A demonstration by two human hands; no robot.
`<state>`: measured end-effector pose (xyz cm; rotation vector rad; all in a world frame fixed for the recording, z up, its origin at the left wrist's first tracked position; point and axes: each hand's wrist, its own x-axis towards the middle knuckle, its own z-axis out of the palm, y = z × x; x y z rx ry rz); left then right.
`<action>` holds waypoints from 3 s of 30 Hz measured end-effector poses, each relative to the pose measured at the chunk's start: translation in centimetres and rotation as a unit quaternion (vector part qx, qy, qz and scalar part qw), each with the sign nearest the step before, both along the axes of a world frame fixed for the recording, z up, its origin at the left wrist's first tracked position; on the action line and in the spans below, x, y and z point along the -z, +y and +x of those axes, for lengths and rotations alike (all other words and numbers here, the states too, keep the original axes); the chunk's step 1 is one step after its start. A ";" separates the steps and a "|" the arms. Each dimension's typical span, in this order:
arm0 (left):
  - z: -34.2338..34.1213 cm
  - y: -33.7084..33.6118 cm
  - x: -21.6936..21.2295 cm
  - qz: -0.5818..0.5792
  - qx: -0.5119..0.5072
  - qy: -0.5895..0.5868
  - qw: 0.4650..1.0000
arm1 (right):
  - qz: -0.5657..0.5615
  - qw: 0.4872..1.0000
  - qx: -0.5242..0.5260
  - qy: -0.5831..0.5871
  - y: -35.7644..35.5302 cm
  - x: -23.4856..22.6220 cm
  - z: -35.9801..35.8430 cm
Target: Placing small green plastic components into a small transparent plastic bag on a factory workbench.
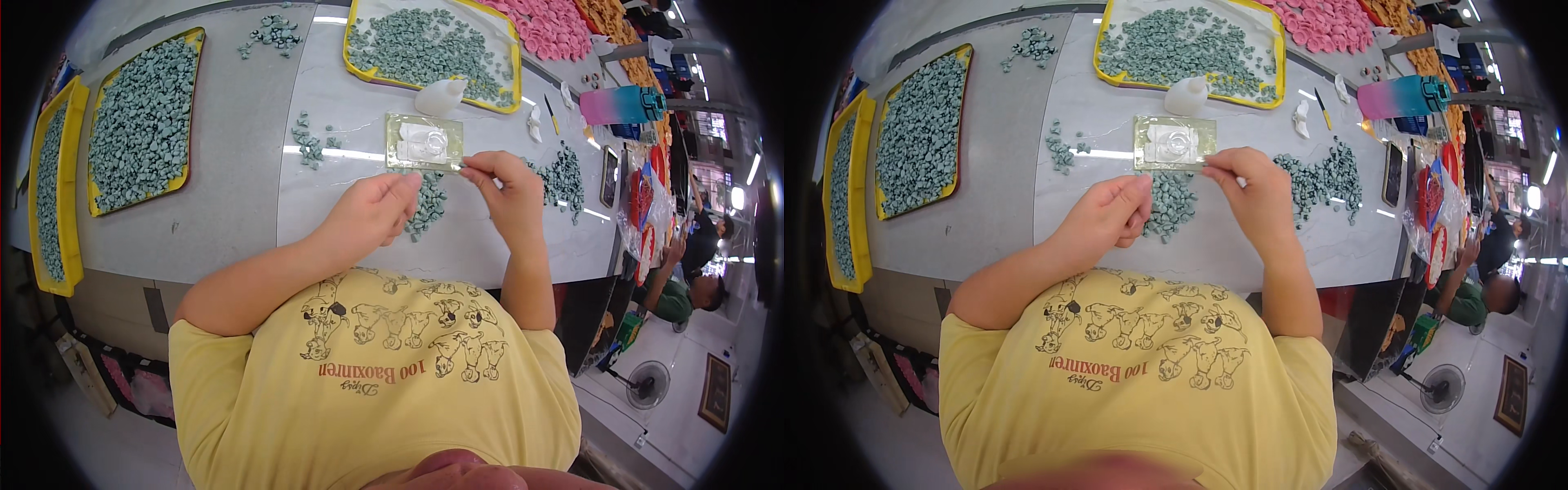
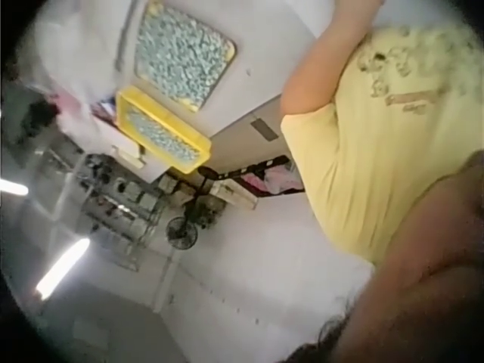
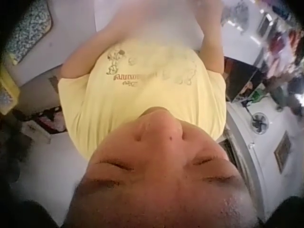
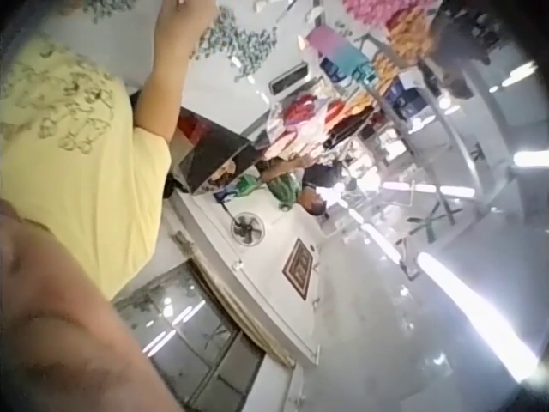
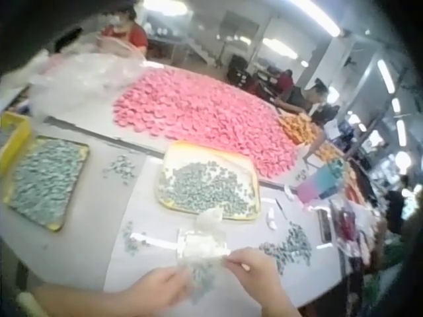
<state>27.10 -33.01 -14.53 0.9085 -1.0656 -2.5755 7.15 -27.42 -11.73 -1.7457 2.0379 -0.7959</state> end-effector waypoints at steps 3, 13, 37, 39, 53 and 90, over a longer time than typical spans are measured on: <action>-0.3 -0.1 0.0 0.063 -0.044 0.019 0.997 | -0.041 0.997 -0.039 -0.047 0.3 -0.1 1.8; 0.0 0.0 0.5 0.054 -0.020 0.019 0.998 | -0.108 0.983 -0.147 0.022 0.6 0.3 3.1; 0.9 -0.6 0.2 0.085 -0.138 0.047 0.986 | -0.172 0.936 -0.192 0.240 -2.1 2.0 2.3; 0.8 -0.7 -0.1 0.096 -0.152 0.049 0.982 | -0.189 0.973 -0.105 0.076 -1.9 2.4 2.7; 0.9 -0.5 -0.2 0.080 -0.191 0.122 0.971 | 0.064 0.790 0.103 -0.601 -0.4 0.9 3.6; 0.9 -0.4 -0.8 0.149 -0.075 0.038 0.985 | -0.303 0.921 -0.226 0.088 -0.1 1.1 5.0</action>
